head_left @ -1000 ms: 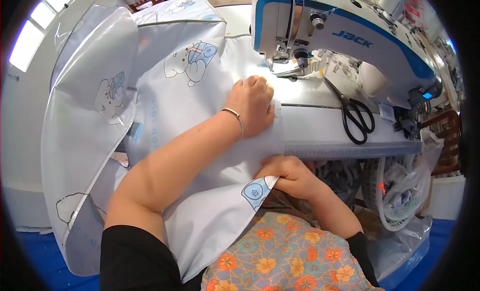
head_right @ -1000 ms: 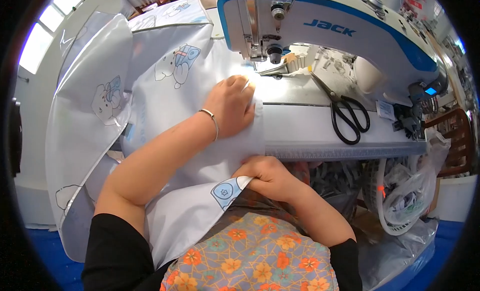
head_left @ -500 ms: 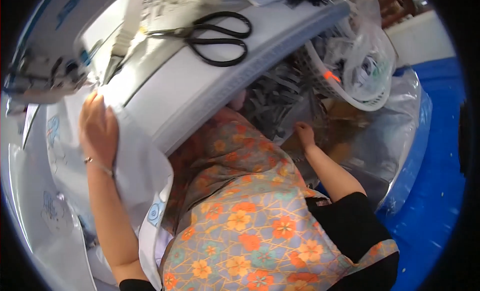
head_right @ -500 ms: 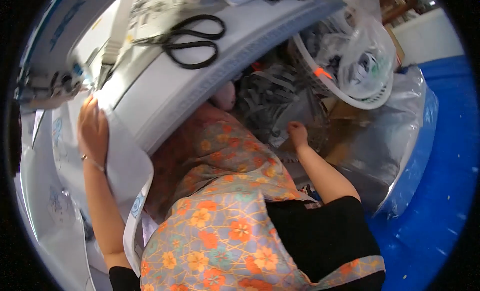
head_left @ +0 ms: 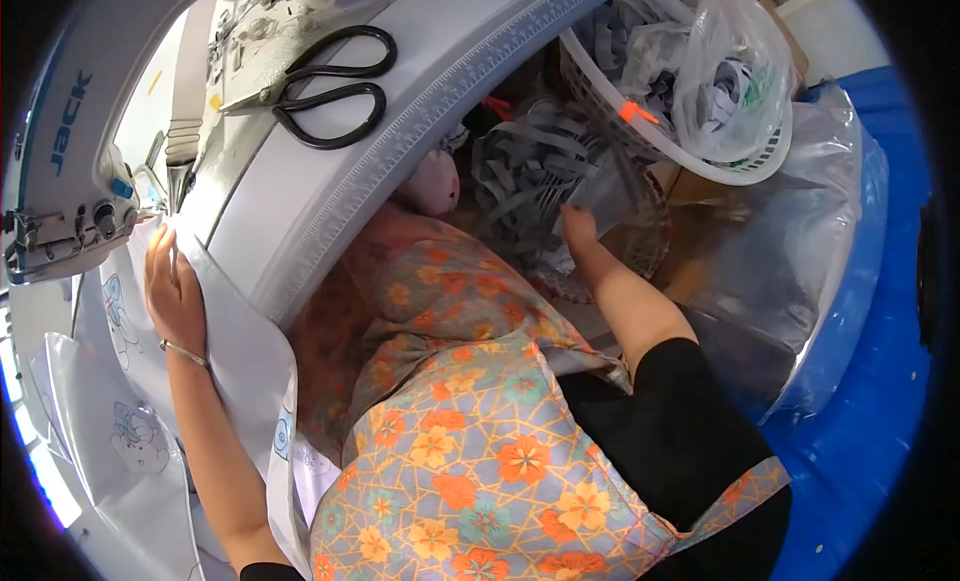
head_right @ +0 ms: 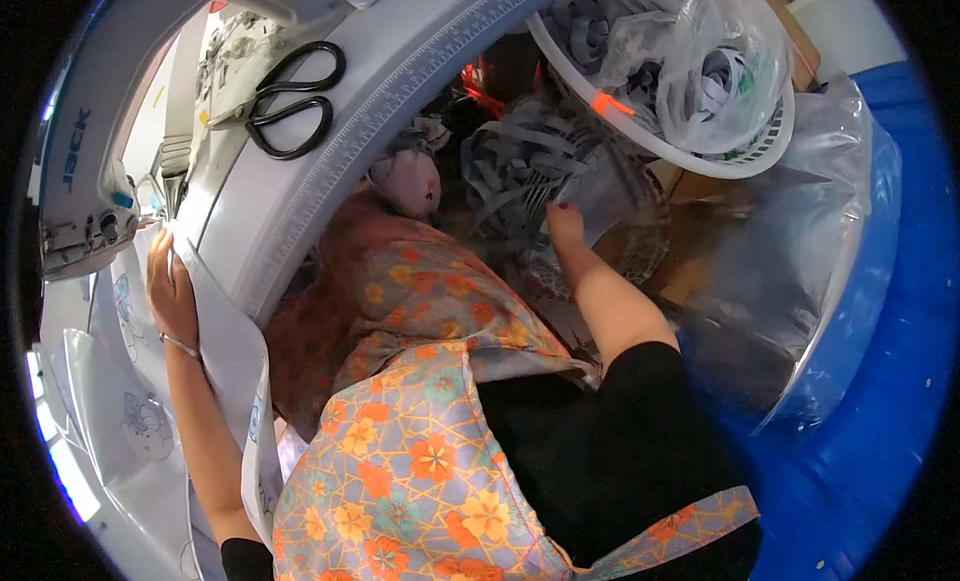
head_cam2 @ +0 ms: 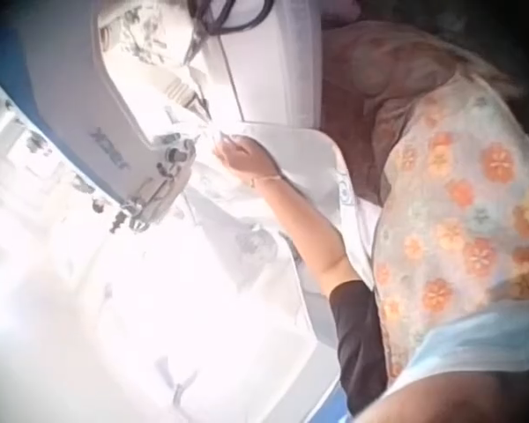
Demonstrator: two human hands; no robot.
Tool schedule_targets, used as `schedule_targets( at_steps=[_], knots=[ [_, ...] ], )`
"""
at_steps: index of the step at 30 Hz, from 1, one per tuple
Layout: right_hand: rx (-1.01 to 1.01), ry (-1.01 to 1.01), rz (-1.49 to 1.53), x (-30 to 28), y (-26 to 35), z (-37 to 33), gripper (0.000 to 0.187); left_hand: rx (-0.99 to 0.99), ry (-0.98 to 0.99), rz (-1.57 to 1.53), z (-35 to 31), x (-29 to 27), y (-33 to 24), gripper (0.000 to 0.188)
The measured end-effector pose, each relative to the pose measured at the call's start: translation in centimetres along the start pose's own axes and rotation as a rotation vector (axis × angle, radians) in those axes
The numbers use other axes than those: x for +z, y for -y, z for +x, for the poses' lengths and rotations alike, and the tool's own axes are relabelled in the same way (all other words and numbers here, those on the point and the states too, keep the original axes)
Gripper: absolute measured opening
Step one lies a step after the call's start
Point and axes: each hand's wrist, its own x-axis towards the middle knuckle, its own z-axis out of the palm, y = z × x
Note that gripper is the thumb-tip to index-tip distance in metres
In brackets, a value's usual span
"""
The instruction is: Sewing together fabric components using an industrial machine and then packing the finished bags into plastic covers.
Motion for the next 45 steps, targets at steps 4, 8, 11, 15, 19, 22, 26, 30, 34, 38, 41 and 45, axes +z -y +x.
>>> schedule_targets(
  at_steps=[4, 8, 11, 15, 19, 22, 26, 30, 34, 38, 41, 45],
  knots=[
    [-0.022, 0.124, -0.333, -3.2, -5.7, 3.4, 0.044, 0.074, -0.018, 0.002, 1.6, 1.2, -0.4, 0.033],
    [-0.077, 0.127, 0.115, -10.4, -6.1, -3.0, 0.024, 0.117, -0.037, 0.027, 1.2, 0.6, 0.0, 0.032],
    [-0.393, 0.17, 0.434, -19.1, 5.8, -10.7, 0.01, 0.088, -0.083, 0.012, 0.6, -0.5, 0.8, 0.03],
    [-0.685, 0.501, 0.476, -29.0, 21.9, -19.6, 0.011, -0.262, 0.441, -0.508, 2.4, -7.9, -8.2, 0.035],
    [-1.07, 1.032, 0.337, -27.1, 37.4, -28.7, 0.018, 0.007, 0.543, -1.157, -0.3, -13.9, -17.9, 0.08],
    [-1.756, 0.808, 0.57, -19.4, 42.5, -35.3, 0.013, -0.357, 0.214, -1.037, -1.7, -18.5, -17.4, 0.041],
    [-1.996, 0.547, 0.708, -12.7, 45.1, -38.4, 0.03, -0.677, -0.097, -0.98, -4.8, -23.1, -1.8, 0.03],
    [-1.83, 0.274, 0.079, -6.5, 44.7, -34.1, 0.044, -1.003, 0.17, -0.552, -14.5, -24.9, 13.2, 0.041],
    [-1.742, 0.784, -0.373, -1.7, 40.4, -35.7, 0.055, -0.943, 0.6, 0.366, -14.3, -22.4, 15.1, 0.032],
    [-1.813, 0.751, -0.24, -2.4, 39.0, -36.2, 0.051, -0.335, 0.199, 0.797, -9.3, -16.9, 11.2, 0.031],
    [-1.845, 0.797, -0.207, -2.4, 38.6, -34.7, 0.051, 0.039, 0.159, 0.335, -3.2, -9.8, 5.6, 0.047],
    [-1.902, 0.753, -0.094, -1.6, 38.9, -34.4, 0.051, -0.077, 0.144, 0.267, -3.2, -3.2, 4.4, 0.059]
  ],
)
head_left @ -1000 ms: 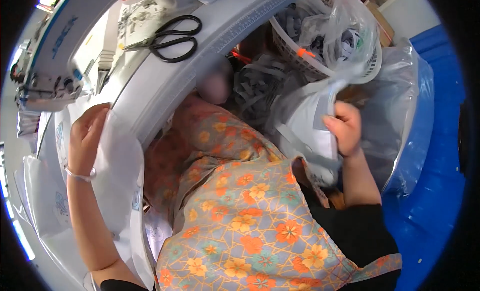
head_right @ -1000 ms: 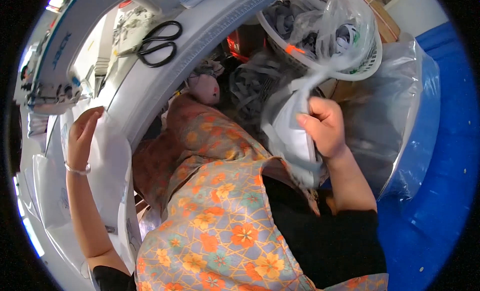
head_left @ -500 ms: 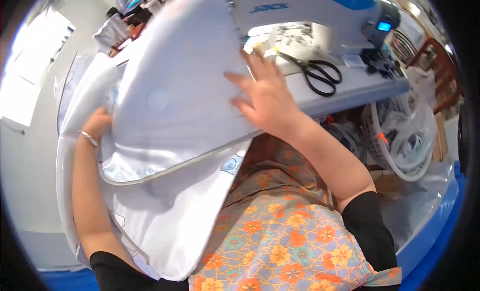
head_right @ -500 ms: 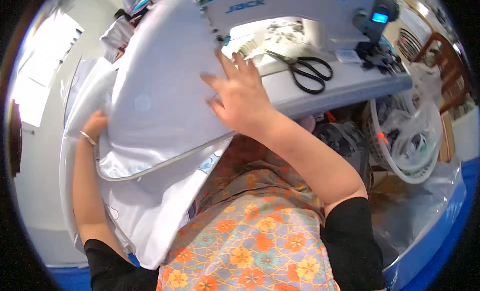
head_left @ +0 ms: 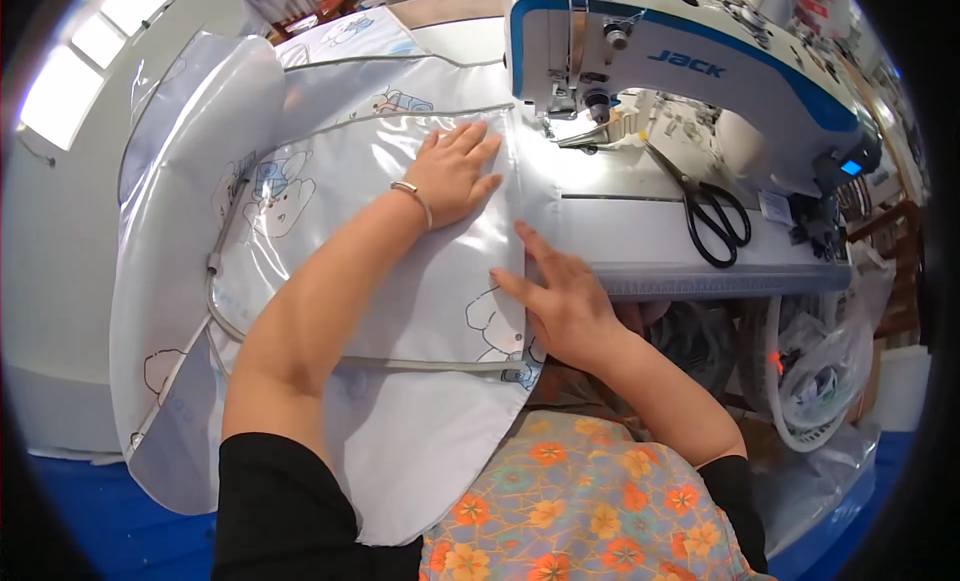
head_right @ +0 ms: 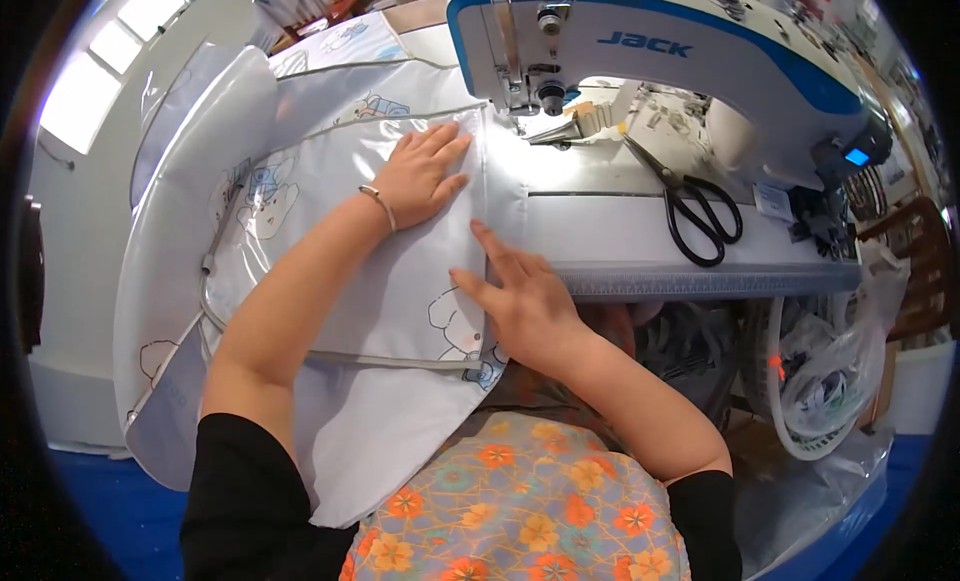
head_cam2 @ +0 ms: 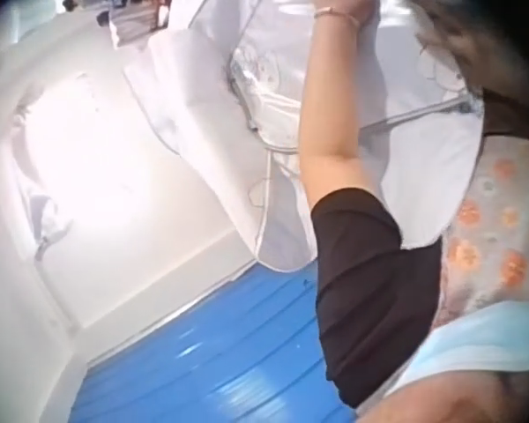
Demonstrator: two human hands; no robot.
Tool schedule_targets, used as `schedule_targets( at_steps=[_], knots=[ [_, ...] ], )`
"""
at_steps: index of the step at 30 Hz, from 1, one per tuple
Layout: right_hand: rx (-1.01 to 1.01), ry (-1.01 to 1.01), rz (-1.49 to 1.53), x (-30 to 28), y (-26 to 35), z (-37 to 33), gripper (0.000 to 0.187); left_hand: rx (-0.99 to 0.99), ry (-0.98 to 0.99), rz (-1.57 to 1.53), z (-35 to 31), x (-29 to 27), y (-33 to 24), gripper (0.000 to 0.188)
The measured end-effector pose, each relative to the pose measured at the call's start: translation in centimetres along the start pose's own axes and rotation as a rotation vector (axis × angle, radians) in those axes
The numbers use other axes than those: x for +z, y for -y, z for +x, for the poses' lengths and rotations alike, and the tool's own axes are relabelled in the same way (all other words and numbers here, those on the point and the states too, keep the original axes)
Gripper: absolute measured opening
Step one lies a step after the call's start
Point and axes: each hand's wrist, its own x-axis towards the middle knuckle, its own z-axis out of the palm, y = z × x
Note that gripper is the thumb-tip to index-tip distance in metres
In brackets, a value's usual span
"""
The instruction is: Sewing together fabric components using an industrial machine and then packing the finished bags into plastic covers.
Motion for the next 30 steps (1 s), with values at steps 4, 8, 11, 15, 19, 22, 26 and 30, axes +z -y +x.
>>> schedule_targets(
  at_steps=[4, 8, 11, 15, 19, 22, 26, 30],
  knots=[
    [-0.119, -0.057, -0.133, 0.7, -1.0, 0.7, 0.045, -0.011, -0.06, -0.185, 0.0, 0.7, -1.6, 0.061],
    [-0.223, -0.181, -0.002, -1.0, 0.5, -1.1, 0.034, 0.183, -0.181, -0.148, -0.4, -1.6, -5.3, 0.061],
    [-0.228, -0.142, 0.043, -0.8, 1.0, -2.6, 0.031, 0.343, -0.165, -0.277, -0.8, -1.7, -6.5, 0.055],
    [-0.193, -0.145, 0.059, -0.5, 0.8, -3.2, 0.031, 0.209, -0.122, -0.379, 0.8, -0.8, -6.2, 0.053],
    [-0.174, -0.154, 0.057, -0.8, 1.0, -2.8, 0.033, 0.191, -0.205, -0.344, 2.3, 0.2, -6.0, 0.044],
    [-0.146, -0.096, 0.066, -0.9, 1.1, -3.3, 0.039, 0.176, -0.236, -0.334, 2.3, 0.4, -5.8, 0.042],
    [0.041, -0.04, 0.221, -0.2, 1.2, -6.0, 0.049, 0.185, -0.297, -0.397, 2.4, 0.8, -5.9, 0.039],
    [0.089, -0.023, 0.253, -0.2, 1.0, -8.6, 0.046, 0.137, -0.297, -0.411, 2.2, 0.9, -5.9, 0.041]
  ],
)
